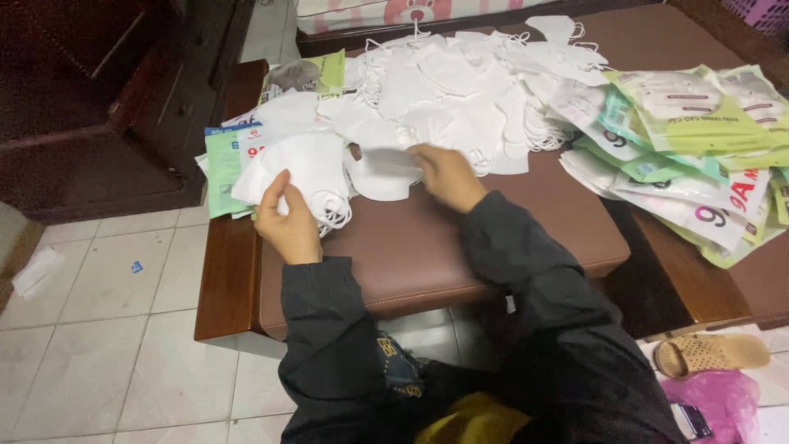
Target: Manually folding face masks and inserting them into individual plastic packaging sleeves.
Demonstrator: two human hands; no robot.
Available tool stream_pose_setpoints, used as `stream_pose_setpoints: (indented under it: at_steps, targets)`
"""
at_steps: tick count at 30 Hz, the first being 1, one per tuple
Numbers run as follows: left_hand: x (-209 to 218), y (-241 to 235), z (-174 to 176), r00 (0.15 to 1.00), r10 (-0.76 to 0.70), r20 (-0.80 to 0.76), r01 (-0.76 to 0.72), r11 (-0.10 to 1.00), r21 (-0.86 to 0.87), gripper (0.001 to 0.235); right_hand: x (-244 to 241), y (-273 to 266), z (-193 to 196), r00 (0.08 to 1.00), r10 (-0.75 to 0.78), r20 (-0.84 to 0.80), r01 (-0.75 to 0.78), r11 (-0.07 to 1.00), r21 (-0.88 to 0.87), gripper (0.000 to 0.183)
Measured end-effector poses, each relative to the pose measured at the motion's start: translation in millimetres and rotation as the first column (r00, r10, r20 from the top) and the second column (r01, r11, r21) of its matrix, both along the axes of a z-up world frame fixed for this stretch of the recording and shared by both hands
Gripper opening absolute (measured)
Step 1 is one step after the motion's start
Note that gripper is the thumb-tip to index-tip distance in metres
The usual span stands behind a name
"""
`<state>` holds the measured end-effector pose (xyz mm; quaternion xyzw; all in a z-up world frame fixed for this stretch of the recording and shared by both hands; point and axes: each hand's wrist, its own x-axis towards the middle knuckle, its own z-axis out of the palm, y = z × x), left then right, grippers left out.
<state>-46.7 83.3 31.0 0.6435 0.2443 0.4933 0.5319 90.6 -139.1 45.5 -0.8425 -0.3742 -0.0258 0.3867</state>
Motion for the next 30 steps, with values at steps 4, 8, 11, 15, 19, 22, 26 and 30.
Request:
stream_pose_setpoints:
  at_steps: [4,8,11,15,19,22,26,30]
  targets:
    - [0,-10,3,1.0,-0.011,-0.018,0.012,0.998,0.059,0.022,-3,-53,18,0.998,0.057,0.014,-0.058,0.973,0.225,0.028]
    - [4,-37,9,0.937,-0.335,-0.096,0.329,0.941,-0.079,0.05,11,-75,-9,0.94,0.306,-0.15,-0.244,0.912,0.331,0.025]
    - [10,-72,12,0.821,-0.563,-0.099,0.524,0.81,-0.262,0.047,-13,-62,-11,0.877,0.332,-0.348,-0.205,0.913,0.354,0.027]
    - [18,-76,-2,0.673,-0.677,-0.296,0.611,0.735,-0.293,0.04,-18,-47,-33,0.883,0.201,-0.425,-0.057,0.943,0.328,0.028]
    - [34,-63,-29,0.764,-0.587,-0.268,0.527,0.807,-0.266,0.032,-21,-50,-44,0.994,-0.061,0.092,0.051,0.993,0.11,0.041]
    - [28,-57,-20,0.809,-0.556,-0.192,0.505,0.824,-0.257,0.036,-26,-51,-54,0.847,0.002,0.532,0.02,0.999,-0.036,0.062]
    - [35,-38,-37,0.703,-0.702,-0.108,0.662,0.703,-0.262,0.075,-25,-37,-72,0.652,0.002,0.758,-0.04,0.999,0.033,0.054]
    - [32,-49,-34,0.653,-0.737,-0.176,0.697,0.675,-0.24,0.072,-14,-32,-88,0.674,-0.085,0.734,-0.15,0.957,0.248,0.034]
